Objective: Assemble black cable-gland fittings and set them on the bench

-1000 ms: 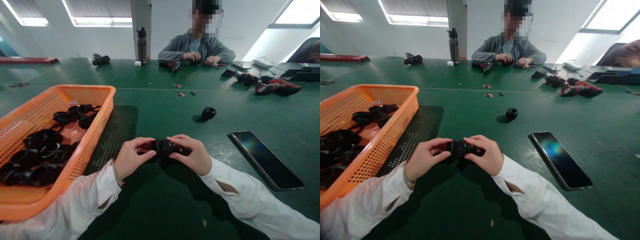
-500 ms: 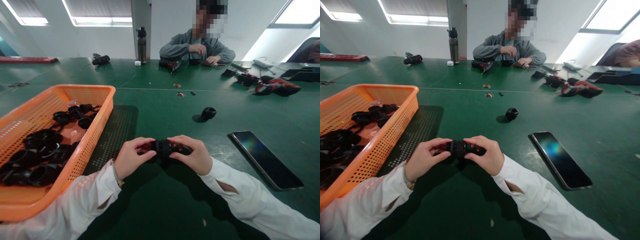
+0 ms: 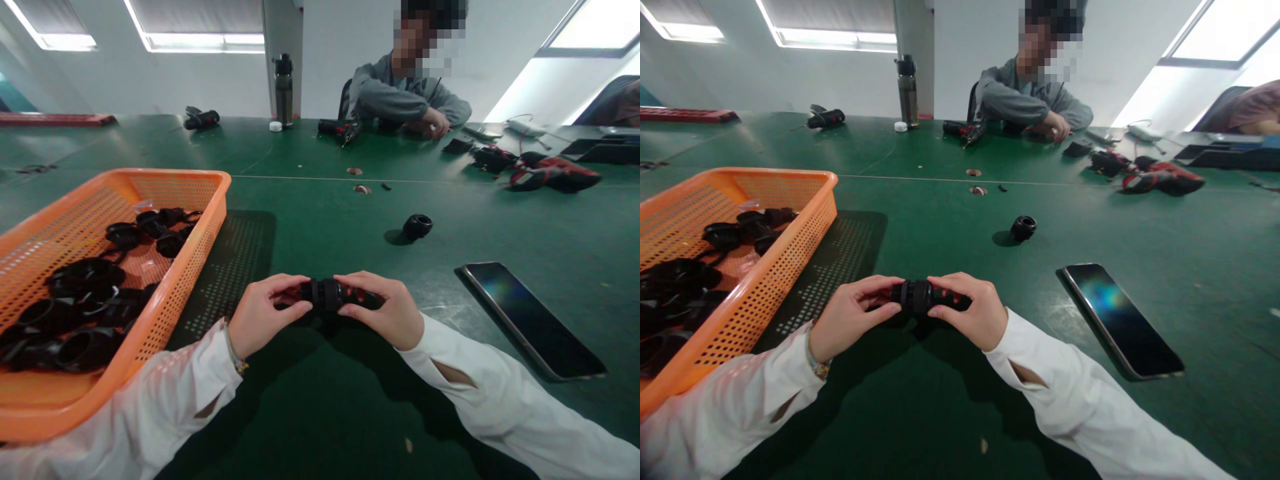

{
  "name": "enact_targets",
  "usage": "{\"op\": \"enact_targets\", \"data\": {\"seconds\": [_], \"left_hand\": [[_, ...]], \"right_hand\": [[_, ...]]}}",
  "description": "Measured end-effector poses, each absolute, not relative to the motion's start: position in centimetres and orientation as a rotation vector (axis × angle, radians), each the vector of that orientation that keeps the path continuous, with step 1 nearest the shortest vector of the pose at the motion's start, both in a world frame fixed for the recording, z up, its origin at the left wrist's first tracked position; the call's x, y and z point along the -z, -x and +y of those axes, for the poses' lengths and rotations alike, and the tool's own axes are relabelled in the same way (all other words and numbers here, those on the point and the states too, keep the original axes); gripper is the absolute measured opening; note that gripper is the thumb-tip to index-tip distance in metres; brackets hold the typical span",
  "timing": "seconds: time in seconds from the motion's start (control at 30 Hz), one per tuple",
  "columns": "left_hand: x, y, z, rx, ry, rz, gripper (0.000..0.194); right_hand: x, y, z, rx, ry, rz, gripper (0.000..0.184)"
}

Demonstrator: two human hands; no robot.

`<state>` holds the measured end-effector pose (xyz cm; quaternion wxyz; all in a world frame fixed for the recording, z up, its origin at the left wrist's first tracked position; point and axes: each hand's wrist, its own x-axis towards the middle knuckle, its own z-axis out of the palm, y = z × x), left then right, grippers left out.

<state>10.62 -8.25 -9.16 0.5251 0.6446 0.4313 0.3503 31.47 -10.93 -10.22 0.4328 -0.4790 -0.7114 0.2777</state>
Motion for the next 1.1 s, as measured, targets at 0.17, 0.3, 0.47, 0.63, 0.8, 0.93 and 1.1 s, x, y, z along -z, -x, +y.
{"op": "enact_targets", "data": {"seconds": [0.17,0.3,0.47,0.63,0.8,0.93,1.1], "left_hand": [[9.13,-10.56,-8.22,-0.837,-1.572,1.031,0.033],[9.08,-10.57,-8.20,-0.836,-1.577,1.035,0.032],[9.14,-10.62,-8.24,-0.833,-1.564,1.042,0.032],[9.15,-10.64,-8.27,-0.826,-1.550,1.049,0.033],[9.09,-10.63,-8.27,-0.819,-1.554,1.045,0.033],[9.13,-10.60,-8.22,-0.820,-1.556,1.043,0.034],[9.18,-10.58,-8.20,-0.822,-1.548,1.036,0.033]], "right_hand": [[10.24,-31.50,-10.93,-0.713,1.206,-1.767,0.031],[10.16,-31.50,-10.93,-0.715,1.208,-1.775,0.031],[10.10,-31.56,-10.89,-0.732,1.194,-1.791,0.033],[10.21,-31.62,-10.80,-0.776,1.161,-1.791,0.037],[10.16,-31.47,-10.86,-0.834,1.192,-1.746,0.034],[10.06,-31.22,-10.97,-0.850,1.197,-1.666,0.040],[9.92,-31.08,-11.03,-0.854,1.225,-1.640,0.027]]}}
